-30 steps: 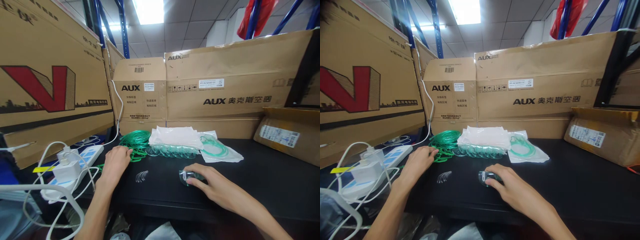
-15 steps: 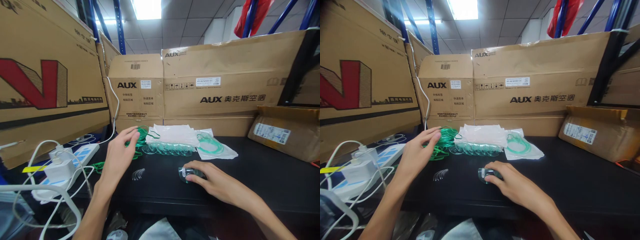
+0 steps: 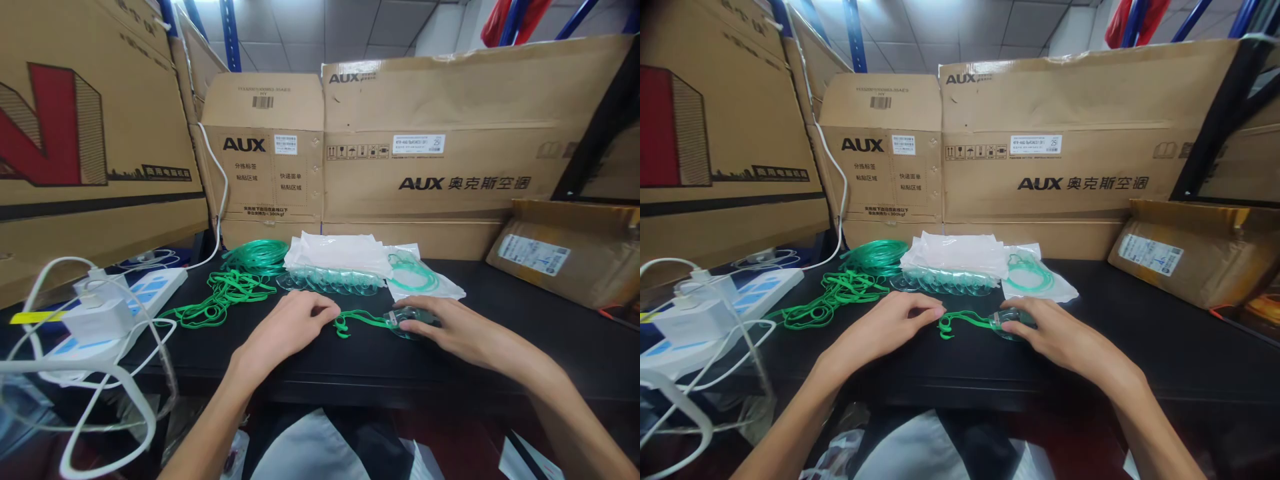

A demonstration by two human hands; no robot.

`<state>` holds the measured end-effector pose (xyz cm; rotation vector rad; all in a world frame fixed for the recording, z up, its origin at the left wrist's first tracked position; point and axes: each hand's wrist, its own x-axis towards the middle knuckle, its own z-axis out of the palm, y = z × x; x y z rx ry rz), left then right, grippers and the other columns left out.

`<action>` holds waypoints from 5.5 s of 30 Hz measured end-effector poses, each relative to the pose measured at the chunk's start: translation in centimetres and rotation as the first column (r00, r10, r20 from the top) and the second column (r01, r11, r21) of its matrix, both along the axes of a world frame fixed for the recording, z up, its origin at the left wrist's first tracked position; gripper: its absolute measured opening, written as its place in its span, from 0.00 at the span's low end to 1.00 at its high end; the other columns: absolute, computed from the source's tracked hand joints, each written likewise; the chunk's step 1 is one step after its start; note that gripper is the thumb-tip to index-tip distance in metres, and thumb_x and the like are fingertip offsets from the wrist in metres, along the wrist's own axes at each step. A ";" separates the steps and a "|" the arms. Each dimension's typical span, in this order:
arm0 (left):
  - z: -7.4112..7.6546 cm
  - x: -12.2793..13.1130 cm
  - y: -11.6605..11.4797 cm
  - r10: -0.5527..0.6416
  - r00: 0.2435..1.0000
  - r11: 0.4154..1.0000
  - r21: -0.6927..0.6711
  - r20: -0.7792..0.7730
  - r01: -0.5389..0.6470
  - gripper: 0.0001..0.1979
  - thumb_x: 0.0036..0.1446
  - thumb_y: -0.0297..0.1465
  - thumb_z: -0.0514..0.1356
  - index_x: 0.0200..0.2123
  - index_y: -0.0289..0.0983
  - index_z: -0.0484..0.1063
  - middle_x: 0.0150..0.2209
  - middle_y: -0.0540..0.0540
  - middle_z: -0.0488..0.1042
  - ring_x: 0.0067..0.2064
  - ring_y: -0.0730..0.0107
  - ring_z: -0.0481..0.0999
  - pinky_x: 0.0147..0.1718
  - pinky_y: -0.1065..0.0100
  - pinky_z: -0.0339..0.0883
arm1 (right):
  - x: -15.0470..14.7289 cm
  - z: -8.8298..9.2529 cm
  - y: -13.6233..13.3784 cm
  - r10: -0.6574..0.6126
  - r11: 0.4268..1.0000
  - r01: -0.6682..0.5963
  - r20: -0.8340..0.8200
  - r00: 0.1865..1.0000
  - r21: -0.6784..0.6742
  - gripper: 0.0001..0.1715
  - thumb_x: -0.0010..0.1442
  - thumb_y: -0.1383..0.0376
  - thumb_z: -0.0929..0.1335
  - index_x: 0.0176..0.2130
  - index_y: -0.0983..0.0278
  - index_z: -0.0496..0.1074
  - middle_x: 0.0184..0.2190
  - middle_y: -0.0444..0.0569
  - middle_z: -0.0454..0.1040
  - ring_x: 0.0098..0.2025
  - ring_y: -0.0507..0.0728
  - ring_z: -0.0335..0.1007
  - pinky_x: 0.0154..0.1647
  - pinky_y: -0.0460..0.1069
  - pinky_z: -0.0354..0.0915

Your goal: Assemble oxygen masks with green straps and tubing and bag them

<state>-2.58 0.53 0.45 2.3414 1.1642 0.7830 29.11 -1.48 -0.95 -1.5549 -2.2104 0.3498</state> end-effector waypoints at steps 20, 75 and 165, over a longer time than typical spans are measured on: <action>0.1 -0.1 0.5 -0.152 0.985 0.983 0.094 -0.081 0.159 0.06 0.65 0.36 0.62 0.41 0.46 0.79 0.45 0.53 0.79 0.49 0.64 0.74 0.51 0.66 0.60 | -9.5 -0.2 -2.7 0.235 0.940 -0.201 -0.100 0.967 0.274 0.09 0.71 0.64 0.65 0.47 0.57 0.75 0.51 0.48 0.73 0.53 0.57 0.71 0.56 0.53 0.65; 1.0 -0.8 0.2 -0.170 0.984 0.981 -0.102 -0.052 0.164 0.10 0.61 0.39 0.64 0.45 0.45 0.80 0.39 0.51 0.79 0.44 0.65 0.77 0.44 0.68 0.65 | -7.1 1.6 -2.4 0.214 0.969 -0.197 -0.109 0.971 0.150 0.10 0.69 0.56 0.67 0.39 0.57 0.76 0.43 0.44 0.75 0.47 0.57 0.71 0.50 0.52 0.63; 0.8 2.1 -0.9 -0.199 0.944 0.962 -0.133 0.263 0.240 0.15 0.64 0.44 0.62 0.40 0.42 0.82 0.38 0.53 0.81 0.42 0.66 0.75 0.43 0.69 0.63 | -7.2 2.1 -2.3 0.292 0.897 -0.123 -0.359 0.886 0.425 0.03 0.64 0.64 0.72 0.37 0.56 0.80 0.56 0.46 0.74 0.59 0.60 0.70 0.60 0.54 0.64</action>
